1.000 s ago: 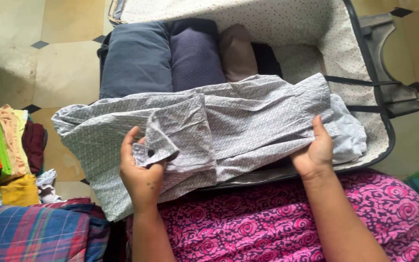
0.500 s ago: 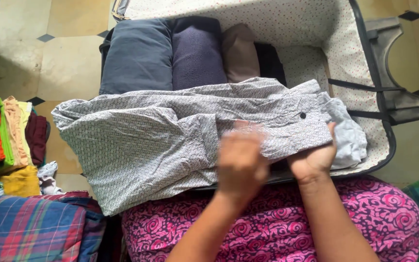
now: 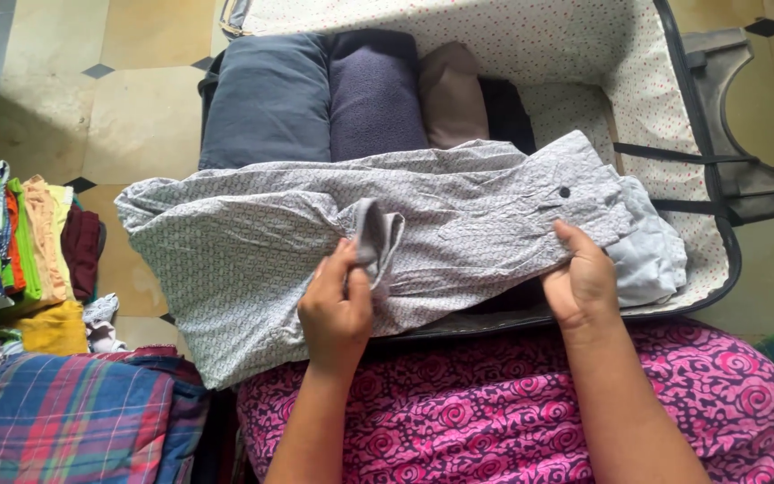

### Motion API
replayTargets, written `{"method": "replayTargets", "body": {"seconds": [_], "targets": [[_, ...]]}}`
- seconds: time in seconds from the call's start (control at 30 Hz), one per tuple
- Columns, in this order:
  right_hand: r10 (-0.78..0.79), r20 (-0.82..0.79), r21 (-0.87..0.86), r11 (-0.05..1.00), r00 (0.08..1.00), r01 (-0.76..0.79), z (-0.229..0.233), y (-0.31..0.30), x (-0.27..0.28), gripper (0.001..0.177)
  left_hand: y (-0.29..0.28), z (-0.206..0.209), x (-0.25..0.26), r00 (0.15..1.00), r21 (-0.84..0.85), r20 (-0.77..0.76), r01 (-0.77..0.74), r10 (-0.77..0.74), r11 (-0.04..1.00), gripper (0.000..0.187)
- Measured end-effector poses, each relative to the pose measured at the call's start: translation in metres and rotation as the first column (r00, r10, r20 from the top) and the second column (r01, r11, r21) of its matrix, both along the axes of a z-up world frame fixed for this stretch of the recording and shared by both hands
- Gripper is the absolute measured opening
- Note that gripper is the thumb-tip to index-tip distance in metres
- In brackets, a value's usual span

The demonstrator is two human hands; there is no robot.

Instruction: Packing various items of clothing into a suitcase by rolling or folding them.

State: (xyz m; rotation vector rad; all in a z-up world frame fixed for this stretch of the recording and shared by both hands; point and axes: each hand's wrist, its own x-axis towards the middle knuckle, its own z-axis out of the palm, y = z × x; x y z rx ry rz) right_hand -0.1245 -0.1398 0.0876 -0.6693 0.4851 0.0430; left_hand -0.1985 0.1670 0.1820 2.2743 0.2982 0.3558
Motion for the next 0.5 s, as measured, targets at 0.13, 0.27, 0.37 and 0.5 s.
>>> {"method": "replayTargets", "body": {"seconds": [0.13,0.27,0.37,0.5], "targets": [[-0.013,-0.014,0.069,0.998,1.0,0.014,-0.001,-0.004,0.004,0.047,0.064,-0.01,-0.027,0.913,-0.748,0.346,0.131,0.214,0.65,0.021],[0.011,0.017,0.093,0.996,1.0,-0.012,-0.006,-0.01,0.004,0.049,0.142,0.054,-0.062,0.813,-0.937,0.278,0.112,0.511,0.331,0.04],[0.023,0.04,0.103,0.994,0.999,-0.027,-0.004,-0.014,0.005,0.05,0.226,0.027,-0.11,0.797,-0.945,0.275,0.123,0.537,0.302,0.041],[0.055,0.066,0.11,0.992,0.996,-0.062,0.01,-0.022,0.018,0.05,0.38,-0.013,-0.202,0.778,-0.955,0.271,0.143,0.567,0.26,0.042]]}}
